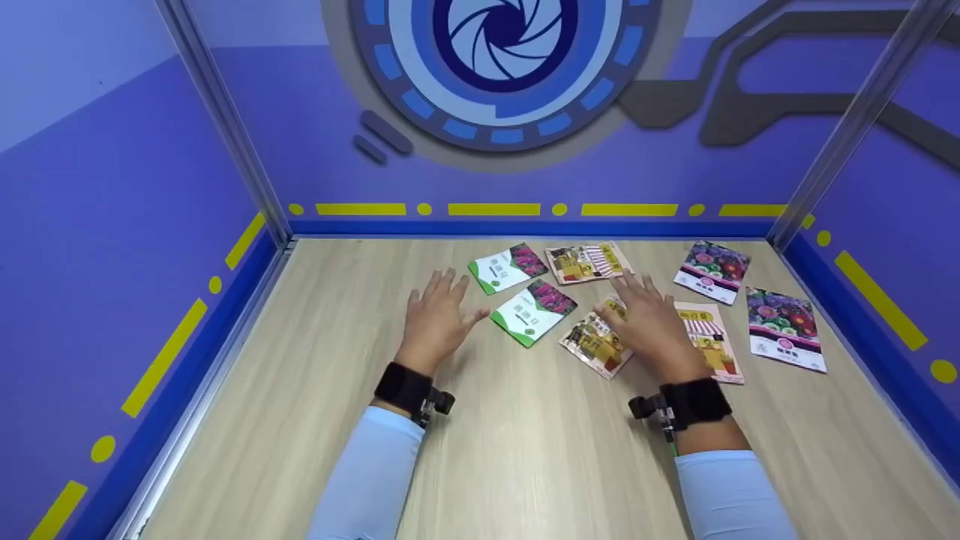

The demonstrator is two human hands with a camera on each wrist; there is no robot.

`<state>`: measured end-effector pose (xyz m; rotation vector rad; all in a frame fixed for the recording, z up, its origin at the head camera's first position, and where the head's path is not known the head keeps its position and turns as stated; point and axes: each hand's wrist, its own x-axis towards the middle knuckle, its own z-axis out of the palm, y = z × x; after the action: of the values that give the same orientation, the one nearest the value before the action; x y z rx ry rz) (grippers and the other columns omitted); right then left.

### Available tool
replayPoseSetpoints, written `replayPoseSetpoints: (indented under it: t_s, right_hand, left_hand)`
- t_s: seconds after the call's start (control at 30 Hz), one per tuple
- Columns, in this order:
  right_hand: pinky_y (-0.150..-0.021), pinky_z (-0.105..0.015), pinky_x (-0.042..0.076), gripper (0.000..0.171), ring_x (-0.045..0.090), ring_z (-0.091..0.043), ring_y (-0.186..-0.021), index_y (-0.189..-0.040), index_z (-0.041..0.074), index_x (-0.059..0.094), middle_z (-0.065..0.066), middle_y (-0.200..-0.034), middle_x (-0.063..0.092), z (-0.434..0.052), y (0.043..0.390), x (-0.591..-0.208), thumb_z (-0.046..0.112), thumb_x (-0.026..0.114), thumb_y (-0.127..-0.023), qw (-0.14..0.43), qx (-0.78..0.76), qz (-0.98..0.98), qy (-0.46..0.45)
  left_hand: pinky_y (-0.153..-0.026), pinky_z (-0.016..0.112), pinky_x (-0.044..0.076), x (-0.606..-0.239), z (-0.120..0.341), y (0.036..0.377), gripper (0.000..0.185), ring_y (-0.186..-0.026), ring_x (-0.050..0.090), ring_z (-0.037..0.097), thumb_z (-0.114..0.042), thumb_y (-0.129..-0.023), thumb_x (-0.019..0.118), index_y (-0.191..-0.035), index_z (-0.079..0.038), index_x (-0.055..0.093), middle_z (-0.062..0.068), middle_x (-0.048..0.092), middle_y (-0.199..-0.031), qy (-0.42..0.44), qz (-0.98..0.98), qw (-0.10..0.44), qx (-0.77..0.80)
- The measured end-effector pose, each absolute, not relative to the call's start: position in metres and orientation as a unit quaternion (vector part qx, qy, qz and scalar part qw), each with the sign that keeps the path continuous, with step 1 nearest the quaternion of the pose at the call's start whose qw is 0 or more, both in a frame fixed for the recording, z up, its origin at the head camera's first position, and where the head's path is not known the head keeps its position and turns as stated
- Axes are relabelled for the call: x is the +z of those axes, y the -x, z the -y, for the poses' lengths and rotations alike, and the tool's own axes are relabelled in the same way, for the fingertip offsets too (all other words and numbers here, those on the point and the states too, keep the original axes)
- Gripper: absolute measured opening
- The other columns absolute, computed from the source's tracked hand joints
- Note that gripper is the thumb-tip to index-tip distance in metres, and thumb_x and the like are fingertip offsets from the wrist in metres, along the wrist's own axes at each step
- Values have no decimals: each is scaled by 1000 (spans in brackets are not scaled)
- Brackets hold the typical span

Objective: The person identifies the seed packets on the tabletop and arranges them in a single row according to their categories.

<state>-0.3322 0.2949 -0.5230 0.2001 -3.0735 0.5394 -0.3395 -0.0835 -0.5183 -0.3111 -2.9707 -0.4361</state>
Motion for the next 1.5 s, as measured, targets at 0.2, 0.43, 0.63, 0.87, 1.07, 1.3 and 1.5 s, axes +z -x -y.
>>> replayPoseSetpoints:
  t_s: [0.2,0.43,0.63,0.87,1.07,1.3,1.5]
  right_hand:
    - [-128,-78,3,89,4,-46,-167,-172,17,25,-13,-182,12,-291,335,-524,76,36,-105,2,170,983,-71]
    - [-130,-75,7,89,9,-44,-168,-170,16,32,-14,-180,20,-279,336,-527,76,38,-105,-7,178,982,-66]
    - [-131,-72,12,81,17,-44,-166,-167,15,39,-14,-178,27,-268,334,-530,68,45,-107,-19,179,982,-58]
    - [-132,-64,22,74,28,-46,-162,-163,10,45,-19,-174,35,-259,333,-535,60,48,-109,-25,187,979,-80]
    - [-130,-61,30,69,36,-45,-158,-160,7,50,-22,-170,41,-254,332,-538,55,52,-110,-22,216,971,-99]
    - [-128,-58,36,65,46,-45,-153,-156,1,53,-25,-162,51,-245,332,-542,42,64,-107,2,268,956,-118]
    - [-127,-59,37,67,48,-46,-150,-157,1,50,-26,-159,53,-238,332,-543,42,66,-106,-5,301,948,-106]
  left_hand:
    - [-125,63,36,-527,58,345,77,-161,36,34,-59,-102,65,-164,-19,45,11,39,-173,127,981,23,-145]
    - [-111,60,50,-535,35,360,66,-137,59,34,-55,-100,70,-148,-10,64,14,64,-149,118,983,13,-140]
    - [-104,58,55,-543,24,370,55,-126,62,34,-50,-101,71,-125,0,75,20,66,-140,89,985,3,-146]
    - [-97,53,59,-551,19,373,51,-117,65,34,-42,-95,82,-117,3,76,19,69,-129,75,983,3,-167]
    - [-89,48,62,-549,18,370,52,-103,72,32,-37,-89,89,-118,4,75,16,73,-111,70,980,9,-185]
    - [-87,41,59,-551,21,369,30,-95,68,24,-20,-94,84,-110,3,72,14,75,-108,40,961,-25,-272]
    - [-72,32,49,-550,24,368,22,-82,58,19,-15,-97,80,-87,-7,62,4,62,-87,18,927,-31,-373]
